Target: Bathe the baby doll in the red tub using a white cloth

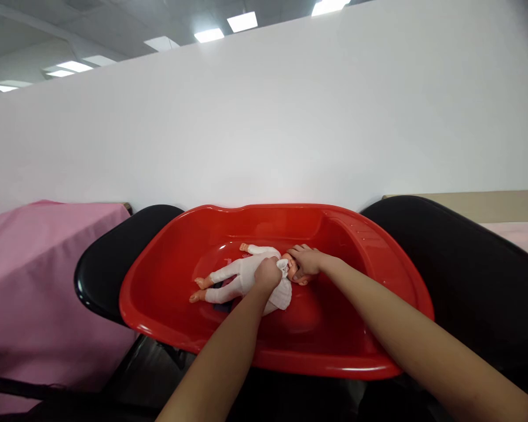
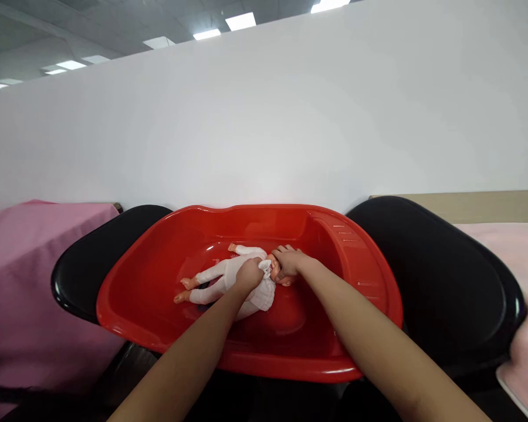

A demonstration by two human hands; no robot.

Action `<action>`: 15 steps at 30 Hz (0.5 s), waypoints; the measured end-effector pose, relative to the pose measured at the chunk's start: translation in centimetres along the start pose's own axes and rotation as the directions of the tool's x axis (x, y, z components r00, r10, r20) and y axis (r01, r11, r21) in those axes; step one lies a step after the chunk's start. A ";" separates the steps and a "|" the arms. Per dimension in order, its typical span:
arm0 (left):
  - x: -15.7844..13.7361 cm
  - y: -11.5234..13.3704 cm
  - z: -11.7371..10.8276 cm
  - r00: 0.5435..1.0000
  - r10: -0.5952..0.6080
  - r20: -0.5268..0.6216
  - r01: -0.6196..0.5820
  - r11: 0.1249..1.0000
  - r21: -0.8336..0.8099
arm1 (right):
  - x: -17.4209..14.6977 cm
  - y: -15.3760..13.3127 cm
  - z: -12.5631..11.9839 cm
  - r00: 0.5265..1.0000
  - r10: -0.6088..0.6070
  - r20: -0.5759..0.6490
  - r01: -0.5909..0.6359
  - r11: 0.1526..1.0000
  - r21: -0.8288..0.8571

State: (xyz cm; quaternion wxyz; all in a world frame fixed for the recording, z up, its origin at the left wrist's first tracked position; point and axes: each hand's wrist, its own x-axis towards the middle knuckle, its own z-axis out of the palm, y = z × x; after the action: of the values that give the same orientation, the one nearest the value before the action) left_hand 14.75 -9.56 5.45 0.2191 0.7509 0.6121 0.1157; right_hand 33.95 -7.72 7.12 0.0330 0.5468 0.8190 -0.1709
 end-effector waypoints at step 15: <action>-0.3 -0.1 -0.6 0.995 -0.061 -0.083 0.068 0.995 0.077 | -0.4 -0.5 -0.1 1.000 0.012 -0.011 -0.012 1.000 -0.003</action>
State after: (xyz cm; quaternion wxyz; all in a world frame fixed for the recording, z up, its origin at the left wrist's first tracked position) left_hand 14.32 -9.75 5.98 0.1674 0.7336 0.6487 0.1142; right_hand 33.70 -8.15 7.44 0.0305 0.5526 0.8161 -0.1664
